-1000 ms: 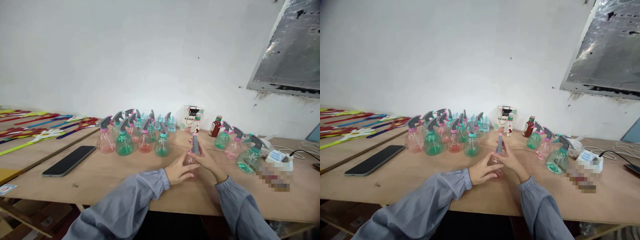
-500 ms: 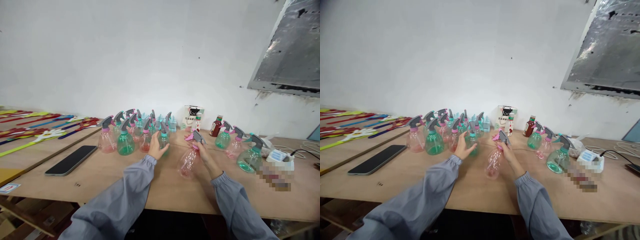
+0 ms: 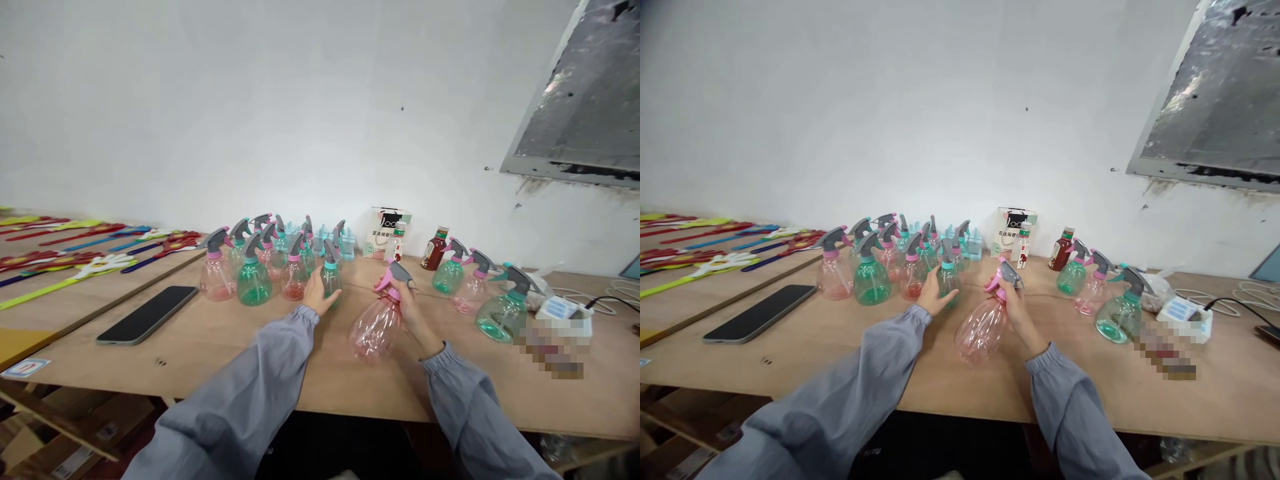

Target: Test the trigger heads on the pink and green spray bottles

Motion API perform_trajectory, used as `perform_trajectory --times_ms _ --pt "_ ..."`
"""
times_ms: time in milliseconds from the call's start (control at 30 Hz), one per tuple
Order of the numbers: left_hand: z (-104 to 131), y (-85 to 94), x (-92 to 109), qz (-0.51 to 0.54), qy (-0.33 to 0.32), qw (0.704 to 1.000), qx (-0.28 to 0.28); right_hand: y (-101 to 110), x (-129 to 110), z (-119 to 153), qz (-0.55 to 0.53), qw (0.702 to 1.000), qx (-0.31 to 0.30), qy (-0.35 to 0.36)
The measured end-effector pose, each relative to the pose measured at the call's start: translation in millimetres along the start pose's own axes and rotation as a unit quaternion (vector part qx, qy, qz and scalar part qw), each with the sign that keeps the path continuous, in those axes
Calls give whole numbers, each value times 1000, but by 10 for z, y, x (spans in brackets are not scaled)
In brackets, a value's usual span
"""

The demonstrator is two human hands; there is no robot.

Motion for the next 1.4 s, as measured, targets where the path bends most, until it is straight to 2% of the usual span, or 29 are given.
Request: perform_trajectory --times_ms 133,300,433,633,800,967,1100,1167,1233,1300,1400 --pt "7 -12 31 -2 1 1000 -10 -5 60 -3 -13 999 -7 -44" --pt "14 -34 88 -4 -7 1000 -29 117 9 -11 -29 998 45 -18" --pt "12 -37 90 0 -12 1000 -28 87 -7 -12 -9 999 19 -30" --pt "10 -29 90 0 -25 999 -20 222 -109 11 -13 998 66 15" --pt "14 -46 69 10 -30 999 -22 226 -96 -25 3 999 52 14" --pt "13 -59 84 9 -34 999 -27 378 -235 -14 11 990 123 75" --pt "9 -59 128 8 -36 998 -41 492 -276 3 28 991 109 74" --pt "9 -58 140 11 -36 998 -45 695 -371 74 65 986 118 99" --pt "9 -59 144 11 -37 998 -45 1061 -538 221 120 970 163 137" --pt "10 -64 142 10 -40 998 -43 1565 -745 449 164 943 237 165" --pt "12 -66 133 12 -44 998 -36 2431 -968 867 209 899 365 121"
Point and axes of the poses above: each hand's wrist, its own z-axis away from the middle knuckle, its own y-axis out of the back of the hand, x = y × z, the point moved 9 cm from there along -z, towards the middle knuckle, and after that the axes turned 2 degrees about -y, right-handed, at the moved point
